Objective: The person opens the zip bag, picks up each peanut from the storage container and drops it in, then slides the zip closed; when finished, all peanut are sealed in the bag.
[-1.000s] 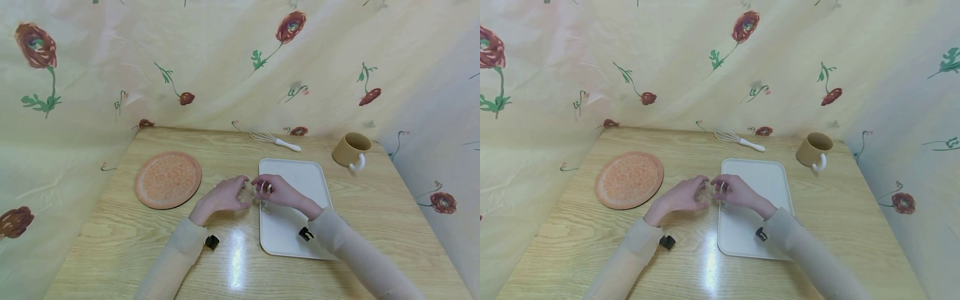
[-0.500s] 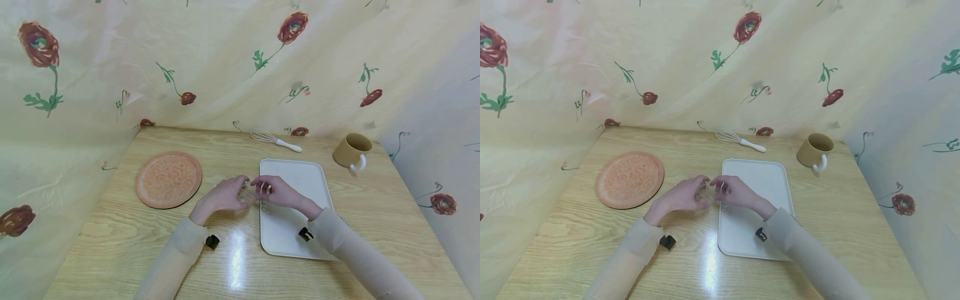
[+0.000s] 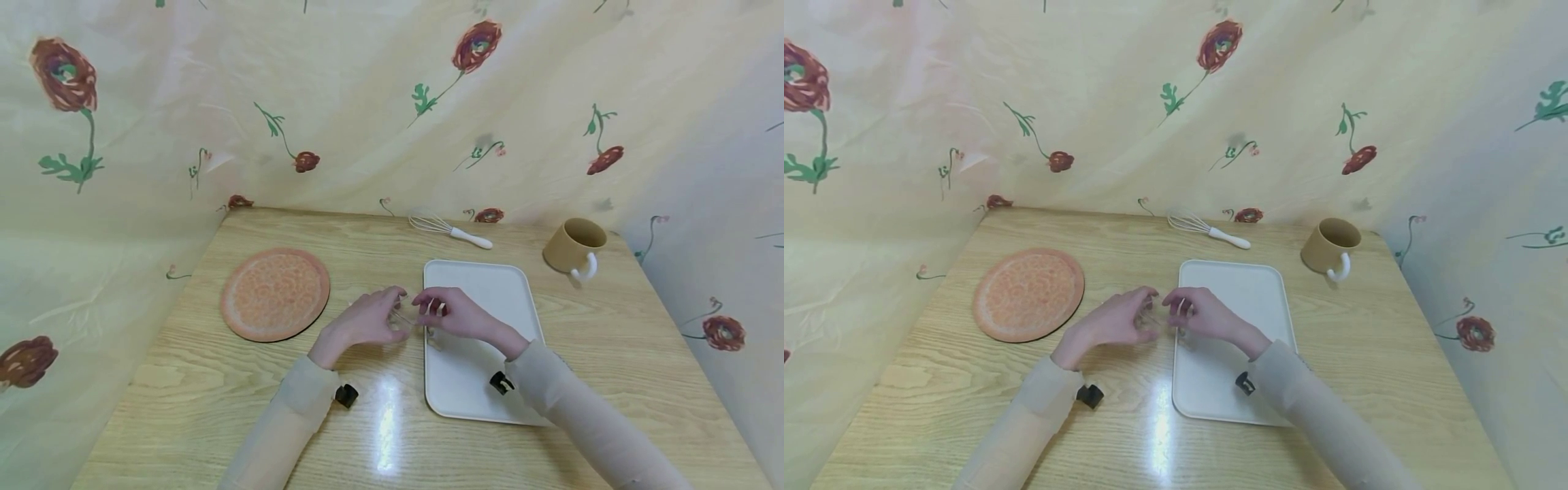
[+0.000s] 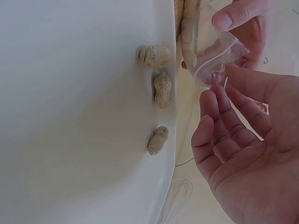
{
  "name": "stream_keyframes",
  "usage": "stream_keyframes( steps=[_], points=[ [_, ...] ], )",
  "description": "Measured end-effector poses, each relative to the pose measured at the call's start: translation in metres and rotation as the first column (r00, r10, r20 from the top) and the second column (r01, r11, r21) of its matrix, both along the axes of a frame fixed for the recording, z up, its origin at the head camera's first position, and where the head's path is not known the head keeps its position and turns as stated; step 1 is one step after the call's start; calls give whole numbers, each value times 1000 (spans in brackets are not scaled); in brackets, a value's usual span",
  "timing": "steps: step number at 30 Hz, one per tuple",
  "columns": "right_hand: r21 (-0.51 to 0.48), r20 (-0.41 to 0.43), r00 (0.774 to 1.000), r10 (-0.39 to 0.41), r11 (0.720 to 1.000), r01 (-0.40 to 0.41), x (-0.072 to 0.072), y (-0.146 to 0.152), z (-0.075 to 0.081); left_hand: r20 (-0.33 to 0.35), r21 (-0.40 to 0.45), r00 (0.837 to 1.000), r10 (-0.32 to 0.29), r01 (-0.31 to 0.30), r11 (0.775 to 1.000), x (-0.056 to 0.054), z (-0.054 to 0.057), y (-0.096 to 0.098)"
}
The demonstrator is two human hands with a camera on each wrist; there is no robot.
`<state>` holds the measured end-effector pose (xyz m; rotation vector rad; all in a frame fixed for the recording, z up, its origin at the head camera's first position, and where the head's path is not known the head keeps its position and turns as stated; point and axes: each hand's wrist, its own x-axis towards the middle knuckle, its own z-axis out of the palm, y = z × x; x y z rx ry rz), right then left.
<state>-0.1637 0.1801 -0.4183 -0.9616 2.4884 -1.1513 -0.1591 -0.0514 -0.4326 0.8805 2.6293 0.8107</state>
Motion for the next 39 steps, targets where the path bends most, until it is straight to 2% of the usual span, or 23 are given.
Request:
stream_keyframes(
  steps=[5, 9, 18, 20, 26, 27, 39],
  points=[
    [-4, 11, 1000, -8, 1000, 8, 0, 4, 0, 11, 8, 1000, 4, -4, 1000, 0, 1, 0],
    [-10, -11, 1000, -15, 1000, 15, -2, 10, 0, 15, 6, 1000, 1, -2, 1000, 0, 0, 0],
    [7, -6, 997, -82, 997, 82, -14, 27, -3, 7, 0, 1000, 8, -8, 1000, -1, 0, 1],
    [17, 5, 997, -83, 996, 83, -13, 29, 3, 10, -1, 1000, 9, -9, 1000, -1, 0, 1],
    [58, 32, 997, -72, 996, 70, -20, 39, -3, 13, -5, 1000, 12, -12, 1000, -1, -1, 1],
    [61, 30, 997, -69, 996, 67, -23, 43, -9, 13, -5, 1000, 12, -12, 1000, -1, -1, 1],
    [121, 68, 994, -83, 990, 74, -27, 47, -18, 12, -7, 1000, 8, -8, 1000, 0, 0, 0]
  ],
)
